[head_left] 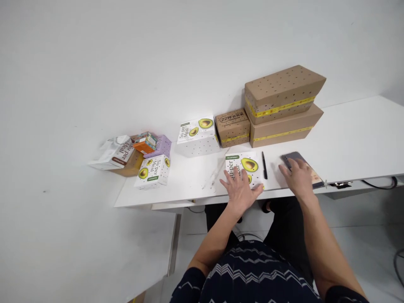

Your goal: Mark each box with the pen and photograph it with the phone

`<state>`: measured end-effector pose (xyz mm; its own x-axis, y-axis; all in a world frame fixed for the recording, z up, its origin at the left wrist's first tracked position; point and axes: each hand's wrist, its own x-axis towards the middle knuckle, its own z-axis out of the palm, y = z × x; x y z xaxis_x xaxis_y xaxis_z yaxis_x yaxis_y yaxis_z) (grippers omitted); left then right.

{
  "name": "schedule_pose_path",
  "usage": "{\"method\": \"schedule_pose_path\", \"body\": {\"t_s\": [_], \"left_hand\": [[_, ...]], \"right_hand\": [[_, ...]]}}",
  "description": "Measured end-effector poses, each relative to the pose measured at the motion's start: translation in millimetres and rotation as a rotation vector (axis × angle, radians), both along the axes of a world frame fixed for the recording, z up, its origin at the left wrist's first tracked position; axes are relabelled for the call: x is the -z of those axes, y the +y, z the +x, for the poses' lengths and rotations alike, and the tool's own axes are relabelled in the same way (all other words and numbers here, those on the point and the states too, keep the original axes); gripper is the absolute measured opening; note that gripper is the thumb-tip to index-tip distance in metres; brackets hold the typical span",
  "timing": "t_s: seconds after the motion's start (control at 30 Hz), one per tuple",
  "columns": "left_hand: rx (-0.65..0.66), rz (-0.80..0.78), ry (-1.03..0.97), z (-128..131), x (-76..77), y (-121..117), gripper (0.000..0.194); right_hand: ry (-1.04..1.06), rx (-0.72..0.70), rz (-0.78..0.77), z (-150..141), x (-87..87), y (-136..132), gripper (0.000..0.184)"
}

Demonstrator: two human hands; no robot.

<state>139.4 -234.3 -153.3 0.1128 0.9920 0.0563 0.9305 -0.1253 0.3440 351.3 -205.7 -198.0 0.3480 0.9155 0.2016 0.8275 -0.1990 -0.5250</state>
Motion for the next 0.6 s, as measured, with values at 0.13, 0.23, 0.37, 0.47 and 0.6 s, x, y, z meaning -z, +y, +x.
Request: {"method": "schedule_pose_path", "body": {"t_s": [0.13, 0.23, 0.37, 0.47, 0.6], "left_hand": [[0.092, 0.065, -0.094, -26.7, 7.0, 4.5, 0.070], [0.176, 0.011, -0.071, -58.2, 1.7, 9.6, 0.062], [0.003, 0.048, -0.047, -105.9, -4.5, 9.1, 0.065], [-0.311, 0.041, -0.208, -127.5, 5.3, -5.8, 0.070], [-0.206, -0.159, -0.651, -120.4, 23.6, -32.4, 0.055]], "right_hand": [[0.409, -0.219, 0.037, -38.0, -13.4, 15.8, 0.054], [0.645, -0.270, -0.011, -61.0, -18.0, 31.7, 0.058], [0.803, -0.368, -0.138, -78.7, -16.3, 38.0, 0.061], [0.825, -0.416, -0.226, -92.2, -8.6, 24.8, 0.058], [0.865, -0.345, -0.160, -110.4, 1.0, 0.7, 0.054]]}}
